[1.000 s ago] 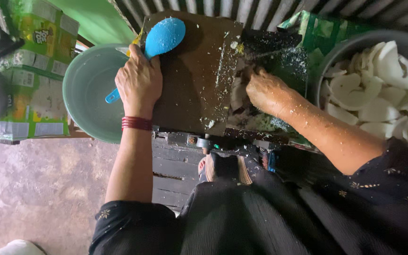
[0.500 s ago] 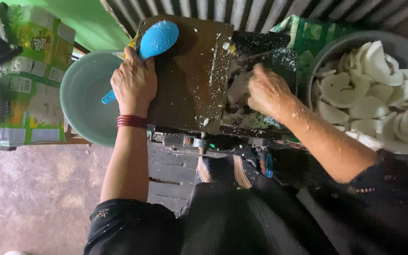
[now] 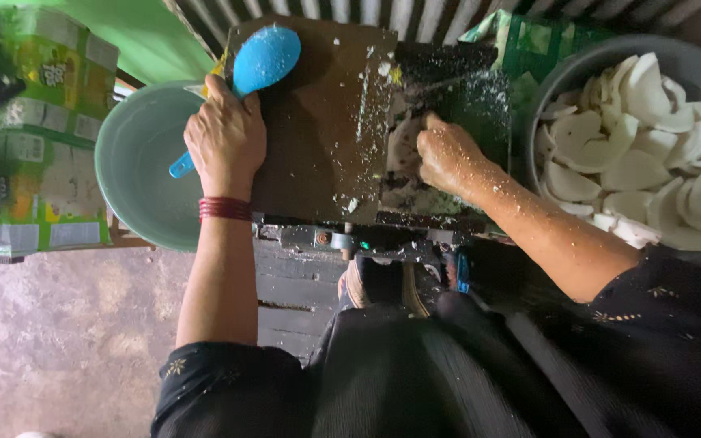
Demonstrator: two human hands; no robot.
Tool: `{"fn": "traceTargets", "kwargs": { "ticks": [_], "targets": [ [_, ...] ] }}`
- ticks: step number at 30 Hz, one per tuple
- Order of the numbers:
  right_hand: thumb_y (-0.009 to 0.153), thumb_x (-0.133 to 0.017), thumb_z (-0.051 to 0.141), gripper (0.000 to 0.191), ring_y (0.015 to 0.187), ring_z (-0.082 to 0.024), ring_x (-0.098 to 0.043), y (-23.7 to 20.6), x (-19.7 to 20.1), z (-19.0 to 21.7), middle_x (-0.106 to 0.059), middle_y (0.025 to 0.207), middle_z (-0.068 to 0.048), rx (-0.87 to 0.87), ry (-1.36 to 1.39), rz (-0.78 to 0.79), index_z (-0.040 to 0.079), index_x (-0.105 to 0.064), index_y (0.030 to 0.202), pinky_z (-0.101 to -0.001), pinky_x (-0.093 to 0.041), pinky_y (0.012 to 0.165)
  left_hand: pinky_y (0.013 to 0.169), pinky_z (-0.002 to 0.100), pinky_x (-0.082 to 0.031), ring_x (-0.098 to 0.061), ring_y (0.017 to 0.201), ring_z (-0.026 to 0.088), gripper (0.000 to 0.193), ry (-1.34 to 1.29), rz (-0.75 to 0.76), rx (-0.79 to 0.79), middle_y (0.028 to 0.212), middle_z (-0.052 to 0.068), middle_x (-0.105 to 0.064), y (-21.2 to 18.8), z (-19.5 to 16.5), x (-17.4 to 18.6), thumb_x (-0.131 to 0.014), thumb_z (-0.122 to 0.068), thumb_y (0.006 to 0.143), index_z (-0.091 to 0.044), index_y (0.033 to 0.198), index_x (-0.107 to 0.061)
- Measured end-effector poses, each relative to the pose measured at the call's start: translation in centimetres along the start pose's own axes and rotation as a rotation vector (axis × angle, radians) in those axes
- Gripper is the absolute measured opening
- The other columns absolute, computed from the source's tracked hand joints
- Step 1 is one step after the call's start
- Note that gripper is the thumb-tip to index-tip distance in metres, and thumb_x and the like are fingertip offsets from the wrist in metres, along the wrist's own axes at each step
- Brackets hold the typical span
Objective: The person presses halved coconuts against a rotating grater blade of a manual machine to shred the flesh, holding the machine steady with the other hand, and the shredded coconut collects in a large basin beside the machine. The person occasionally reaches into the basin of shredded coconut.
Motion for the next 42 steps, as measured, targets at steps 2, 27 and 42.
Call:
{"fn": "traceTargets", "kwargs": {
  "ticks": [2, 27, 42],
  "targets": [
    [0.069, -0.069, -0.001, 0.010, 0.091, -0.049, -0.066, 0.4, -0.4, 0.0, -0.061, 0.104, -0.031, 0.013, -0.005, -0.017, -0.008, -0.069, 0.075, -0.0548, -0.056, 0.082, 0.069, 0.056, -0.052, -0.069, 0.076, 0.046, 0.036, -0.023, 0.006, -0.001, 0.081, 0.024, -0.071, 0.0, -0.1, 0.0, -0.062, -0.035, 0.102, -0.002, 0.110, -0.050],
    [0.076, -0.059, -0.005, 0.009, 0.087, -0.050, -0.068, 1.5, -3.4, 0.7, -0.066, 0.092, -0.034, 0.143, 0.028, -0.098, -0.010, -0.067, 0.078, -0.0535, -0.057, 0.075, 0.068, 0.055, -0.053, -0.069, 0.077, 0.045, 0.038, -0.040, 0.027, 0.022, 0.081, 0.025, -0.071, 0.3, 0.0, 0.0, -0.064, -0.038, 0.102, -0.002, 0.107, -0.050],
    [0.078, -0.062, 0.000, 0.010, 0.089, -0.047, -0.069, 0.6, -0.6, 1.7, -0.069, 0.090, -0.028, -0.024, -0.021, -0.039, -0.005, -0.070, 0.079, -0.0541, -0.058, 0.079, 0.067, 0.055, -0.053, -0.070, 0.075, 0.044, 0.037, -0.023, 0.016, 0.010, 0.080, 0.025, -0.071, 0.2, 0.1, -0.4, -0.060, -0.038, 0.103, -0.002, 0.108, -0.050]
  ]
}}
Point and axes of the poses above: each hand's wrist, its own y-axis towards the middle knuckle, its own x-axis out of the back of the hand, z = x × y, the point moved 4 cm from there along y, towards the middle knuckle
